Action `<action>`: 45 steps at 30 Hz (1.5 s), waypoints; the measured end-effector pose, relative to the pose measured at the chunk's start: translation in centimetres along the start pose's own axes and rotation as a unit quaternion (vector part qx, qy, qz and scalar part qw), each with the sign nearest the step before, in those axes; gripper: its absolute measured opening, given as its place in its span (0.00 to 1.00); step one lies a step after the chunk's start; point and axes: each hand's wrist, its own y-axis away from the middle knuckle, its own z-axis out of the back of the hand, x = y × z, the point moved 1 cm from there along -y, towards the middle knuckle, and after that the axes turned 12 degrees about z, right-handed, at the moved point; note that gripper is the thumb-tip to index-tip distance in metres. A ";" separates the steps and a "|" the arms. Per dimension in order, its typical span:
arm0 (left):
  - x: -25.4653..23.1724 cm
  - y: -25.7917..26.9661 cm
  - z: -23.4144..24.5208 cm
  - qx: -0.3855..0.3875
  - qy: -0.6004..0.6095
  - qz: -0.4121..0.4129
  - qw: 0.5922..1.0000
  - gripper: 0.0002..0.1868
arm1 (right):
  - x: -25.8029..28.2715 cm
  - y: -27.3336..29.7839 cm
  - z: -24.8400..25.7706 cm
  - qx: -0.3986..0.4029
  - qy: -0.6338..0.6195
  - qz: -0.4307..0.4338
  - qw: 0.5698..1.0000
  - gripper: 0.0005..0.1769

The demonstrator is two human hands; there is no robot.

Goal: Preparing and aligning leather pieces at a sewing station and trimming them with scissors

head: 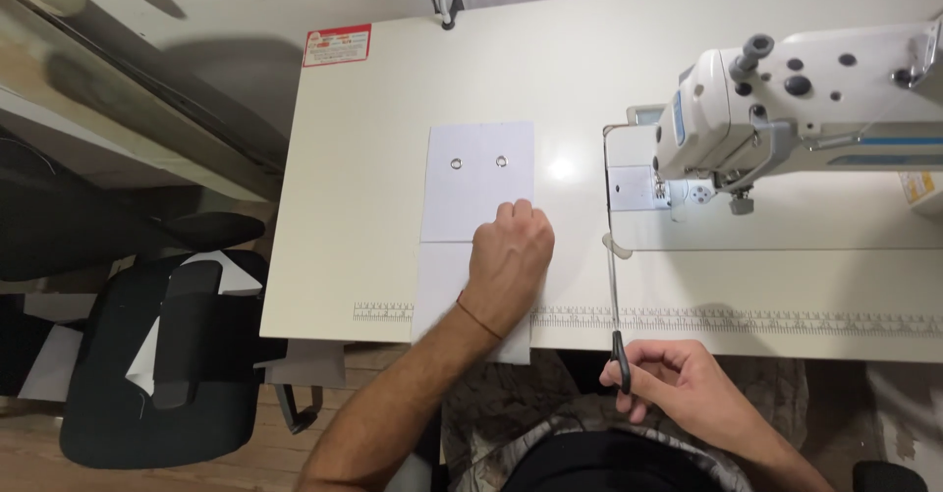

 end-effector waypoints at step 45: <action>3.3 -4.8 6.0 0.383 0.464 0.244 0.760 0.10 | 11.1 -9.2 5.5 0.180 0.612 0.023 0.770 0.15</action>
